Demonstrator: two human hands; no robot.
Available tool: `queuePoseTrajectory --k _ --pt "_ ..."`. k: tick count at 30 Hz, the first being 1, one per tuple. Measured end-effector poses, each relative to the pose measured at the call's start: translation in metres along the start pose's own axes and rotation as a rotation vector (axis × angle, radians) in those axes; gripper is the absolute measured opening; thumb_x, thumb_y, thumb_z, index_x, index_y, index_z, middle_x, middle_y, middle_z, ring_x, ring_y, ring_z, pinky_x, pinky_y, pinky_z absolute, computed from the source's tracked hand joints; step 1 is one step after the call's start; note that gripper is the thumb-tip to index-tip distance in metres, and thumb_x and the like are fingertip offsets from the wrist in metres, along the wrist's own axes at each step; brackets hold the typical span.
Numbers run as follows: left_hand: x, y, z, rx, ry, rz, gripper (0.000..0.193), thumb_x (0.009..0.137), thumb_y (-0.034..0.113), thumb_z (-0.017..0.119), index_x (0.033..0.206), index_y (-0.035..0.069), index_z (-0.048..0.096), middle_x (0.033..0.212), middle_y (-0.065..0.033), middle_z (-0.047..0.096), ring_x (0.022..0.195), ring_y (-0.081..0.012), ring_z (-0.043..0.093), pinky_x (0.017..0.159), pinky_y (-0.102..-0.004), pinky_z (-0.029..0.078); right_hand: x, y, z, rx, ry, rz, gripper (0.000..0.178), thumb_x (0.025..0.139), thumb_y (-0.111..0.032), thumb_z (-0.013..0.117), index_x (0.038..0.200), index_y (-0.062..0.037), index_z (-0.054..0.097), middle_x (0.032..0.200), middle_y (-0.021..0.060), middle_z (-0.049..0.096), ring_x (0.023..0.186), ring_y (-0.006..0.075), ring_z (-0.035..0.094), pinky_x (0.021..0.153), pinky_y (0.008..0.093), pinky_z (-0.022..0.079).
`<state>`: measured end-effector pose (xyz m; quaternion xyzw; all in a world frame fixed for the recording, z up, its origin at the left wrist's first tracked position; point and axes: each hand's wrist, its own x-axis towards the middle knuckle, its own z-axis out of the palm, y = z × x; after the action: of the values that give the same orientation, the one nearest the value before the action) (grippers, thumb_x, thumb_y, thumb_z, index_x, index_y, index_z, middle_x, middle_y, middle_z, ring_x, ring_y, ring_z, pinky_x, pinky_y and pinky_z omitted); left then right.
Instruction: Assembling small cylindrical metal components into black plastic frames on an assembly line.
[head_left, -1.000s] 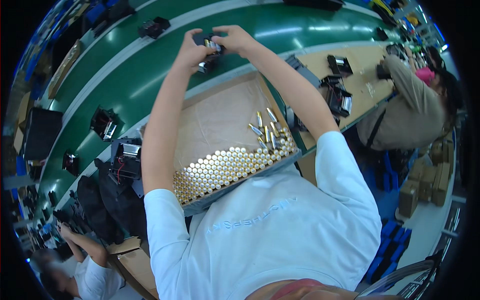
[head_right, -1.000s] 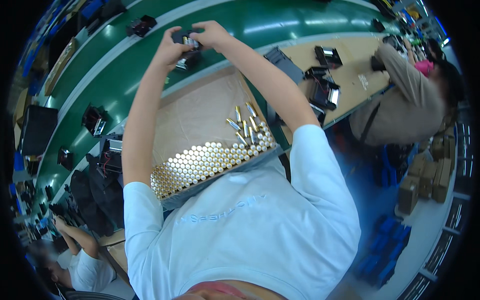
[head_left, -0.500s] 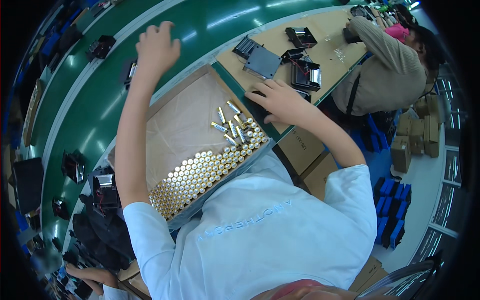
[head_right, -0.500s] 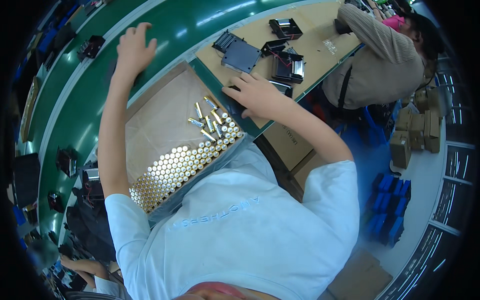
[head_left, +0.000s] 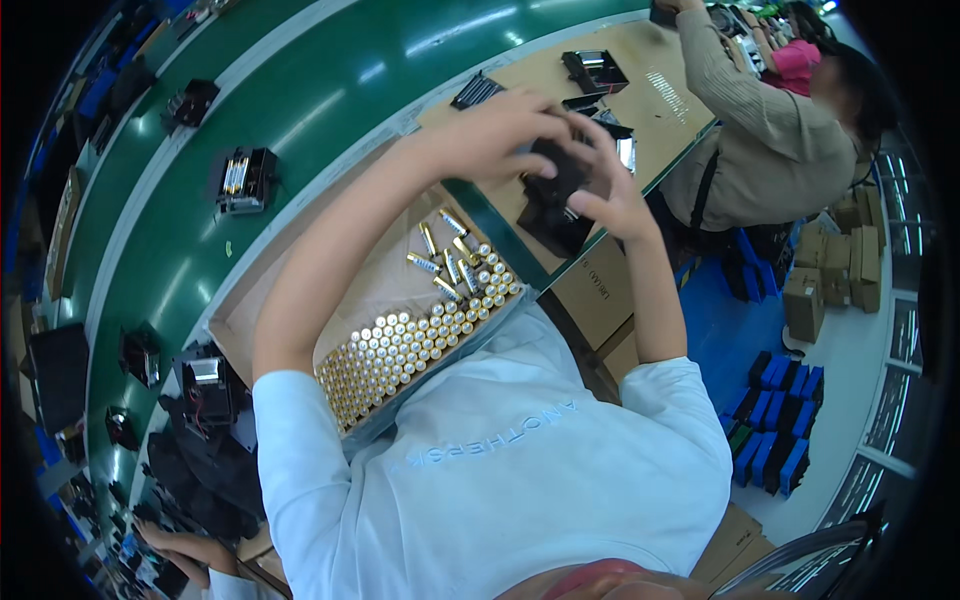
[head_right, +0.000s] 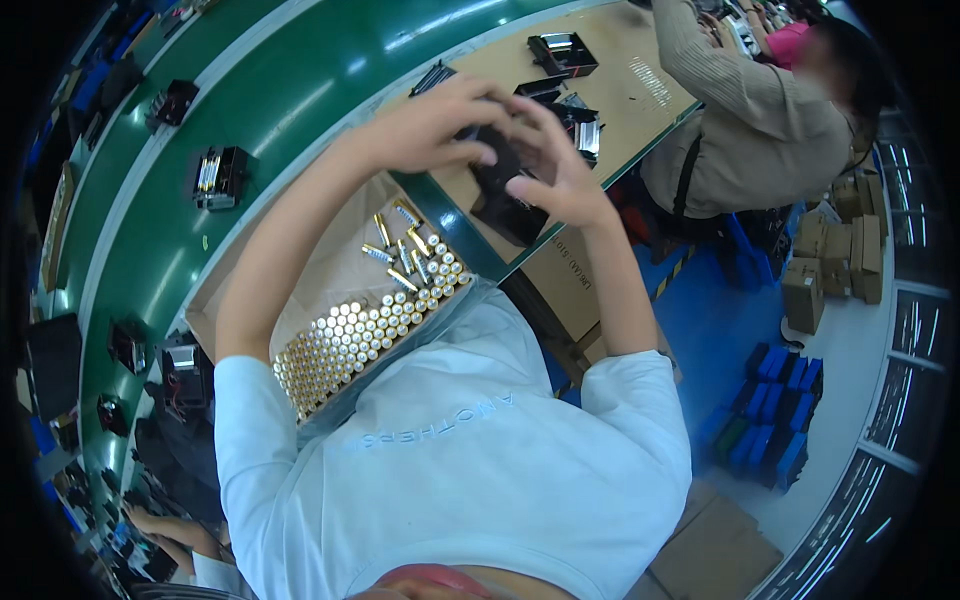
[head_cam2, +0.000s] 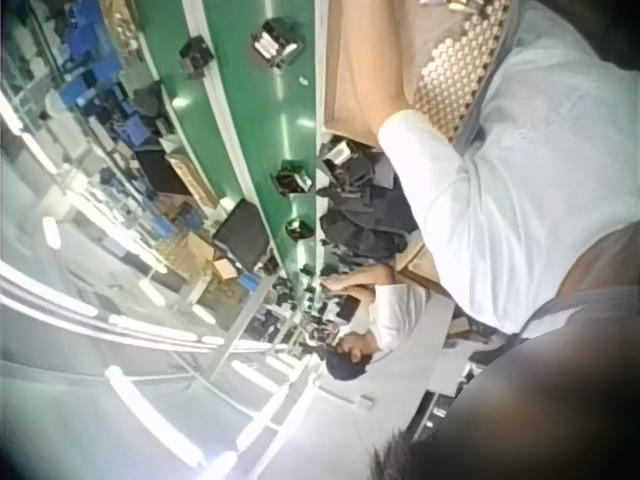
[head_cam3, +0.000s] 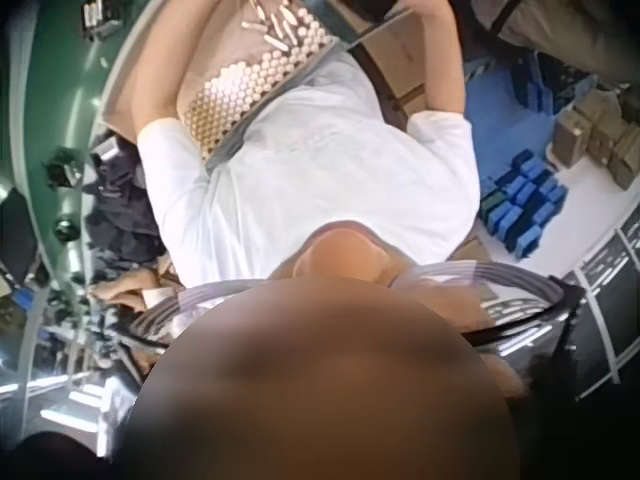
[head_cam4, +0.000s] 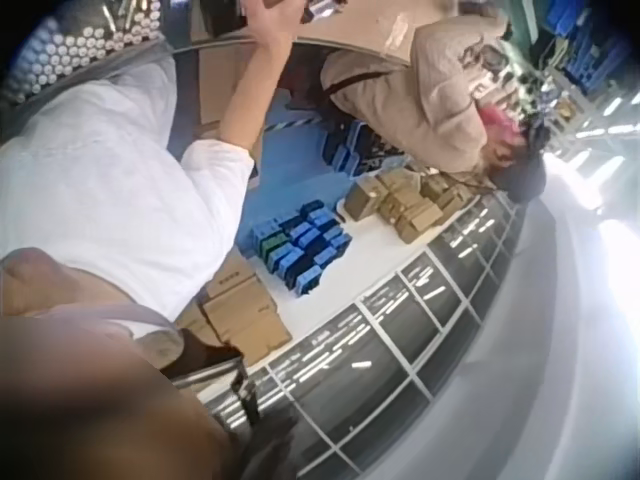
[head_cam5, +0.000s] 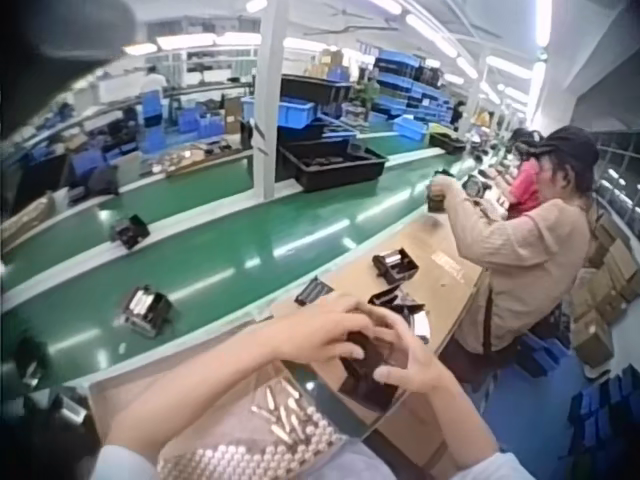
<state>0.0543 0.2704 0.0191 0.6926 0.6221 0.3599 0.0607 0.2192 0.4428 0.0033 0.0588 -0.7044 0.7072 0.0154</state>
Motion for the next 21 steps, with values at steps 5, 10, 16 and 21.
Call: queuePoseTrajectory --k 5,10,16,21 --pt "0.023 0.006 -0.025 -0.096 0.062 -0.013 0.025 0.081 0.018 0.071 0.102 0.006 0.063 0.103 -0.0072 0.065 0.082 -0.0237 0.060 0.080 -0.0342 0.049 -0.005 -0.038 0.009 -0.336 0.310 -0.219 0.065 0.077 -0.005 0.067 0.138 -0.0013 0.043 0.123 0.0173 0.060 0.107 0.0266 0.059 0.094 0.0349 0.045" --pt "0.045 0.034 -0.077 -0.253 0.321 -0.304 0.017 0.082 0.014 0.064 0.091 0.000 0.063 0.075 -0.0109 0.064 0.065 -0.0221 0.058 0.066 -0.0309 0.051 -0.023 -0.068 0.078 -0.842 0.340 -0.515 0.031 0.078 0.003 0.062 0.109 -0.0001 0.063 0.103 0.0136 0.065 0.090 0.0247 0.061 0.081 0.0317 0.050" --pt "0.013 0.029 -0.126 -0.081 0.816 -0.521 0.021 0.085 0.016 0.064 0.089 -0.004 0.063 0.077 -0.0121 0.066 0.064 -0.0182 0.059 0.063 -0.0280 0.049 -0.014 -0.022 0.160 -0.999 -0.432 -0.250 0.036 0.084 -0.027 0.068 0.112 -0.0075 0.057 0.097 0.0081 0.060 0.086 0.0251 0.058 0.075 0.0316 0.050" --pt "-0.035 -0.014 -0.129 0.160 1.003 -0.678 0.026 0.085 0.019 0.064 0.095 -0.006 0.064 0.082 -0.0163 0.068 0.068 -0.0251 0.062 0.067 -0.0325 0.051 -0.024 0.008 0.172 -1.082 -0.397 -0.319 0.034 0.083 -0.031 0.068 0.104 -0.0053 0.059 0.092 0.0096 0.061 0.082 0.0243 0.056 0.074 0.0310 0.049"
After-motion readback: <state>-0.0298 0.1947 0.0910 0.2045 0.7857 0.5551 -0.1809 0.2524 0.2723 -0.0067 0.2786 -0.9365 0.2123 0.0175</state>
